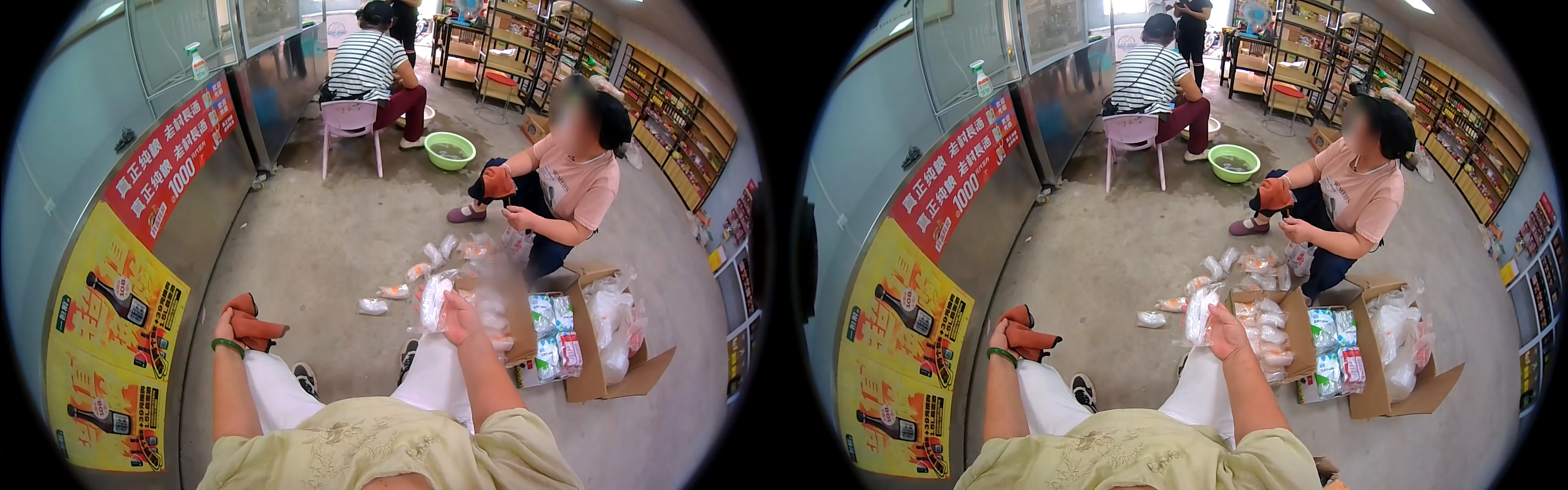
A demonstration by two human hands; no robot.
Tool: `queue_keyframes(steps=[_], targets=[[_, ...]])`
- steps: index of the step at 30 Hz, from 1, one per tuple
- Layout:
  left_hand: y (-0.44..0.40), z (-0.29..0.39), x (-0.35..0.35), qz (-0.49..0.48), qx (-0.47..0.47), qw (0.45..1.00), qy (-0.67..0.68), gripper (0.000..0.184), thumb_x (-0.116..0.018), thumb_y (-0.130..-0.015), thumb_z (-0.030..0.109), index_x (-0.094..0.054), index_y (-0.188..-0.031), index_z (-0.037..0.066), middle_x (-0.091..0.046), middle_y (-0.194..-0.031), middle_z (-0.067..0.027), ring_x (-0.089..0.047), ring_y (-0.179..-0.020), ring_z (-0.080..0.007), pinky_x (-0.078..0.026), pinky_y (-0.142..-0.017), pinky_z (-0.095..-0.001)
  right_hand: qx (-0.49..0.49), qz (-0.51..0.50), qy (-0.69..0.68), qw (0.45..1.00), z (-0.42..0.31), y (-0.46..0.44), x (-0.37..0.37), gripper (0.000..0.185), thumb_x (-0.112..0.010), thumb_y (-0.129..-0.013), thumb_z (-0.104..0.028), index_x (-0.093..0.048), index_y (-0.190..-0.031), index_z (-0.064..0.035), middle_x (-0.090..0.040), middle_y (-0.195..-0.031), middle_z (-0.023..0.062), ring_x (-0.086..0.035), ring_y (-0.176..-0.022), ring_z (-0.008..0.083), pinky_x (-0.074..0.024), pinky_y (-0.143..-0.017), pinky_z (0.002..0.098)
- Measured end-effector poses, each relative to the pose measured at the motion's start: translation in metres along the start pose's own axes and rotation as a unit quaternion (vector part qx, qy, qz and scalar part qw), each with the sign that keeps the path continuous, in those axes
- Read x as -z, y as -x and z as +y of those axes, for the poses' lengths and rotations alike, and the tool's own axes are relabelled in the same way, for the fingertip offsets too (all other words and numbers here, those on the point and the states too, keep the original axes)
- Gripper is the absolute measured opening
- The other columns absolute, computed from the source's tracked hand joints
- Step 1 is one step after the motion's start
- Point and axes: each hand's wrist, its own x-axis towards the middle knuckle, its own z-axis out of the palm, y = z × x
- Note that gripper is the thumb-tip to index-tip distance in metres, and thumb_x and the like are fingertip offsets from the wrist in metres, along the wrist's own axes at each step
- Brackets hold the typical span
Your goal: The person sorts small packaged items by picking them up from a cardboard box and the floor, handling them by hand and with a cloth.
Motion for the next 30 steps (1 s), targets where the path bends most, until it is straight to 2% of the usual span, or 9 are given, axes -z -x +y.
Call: queue_keyframes(steps=[30], targets=[[-0.0004,-0.0001,-0.0004,0.007,-0.004,1.000,-0.018,0.040,-0.054,-0.093,0.038,-0.053,-0.121,0.009,-0.062,-0.114,-0.0140,-0.062,-0.103,-0.0315,-0.051,-0.090,-0.0477,-0.001,-0.004,0.001,1.000,-0.0007,0.0002,-0.0011,0.043,-0.051,-0.093,-0.014,-0.042,-0.133,-0.0028,-0.053,-0.129,0.0194,-0.053,-0.118,0.0363,-0.0471,-0.097,0.0525]])
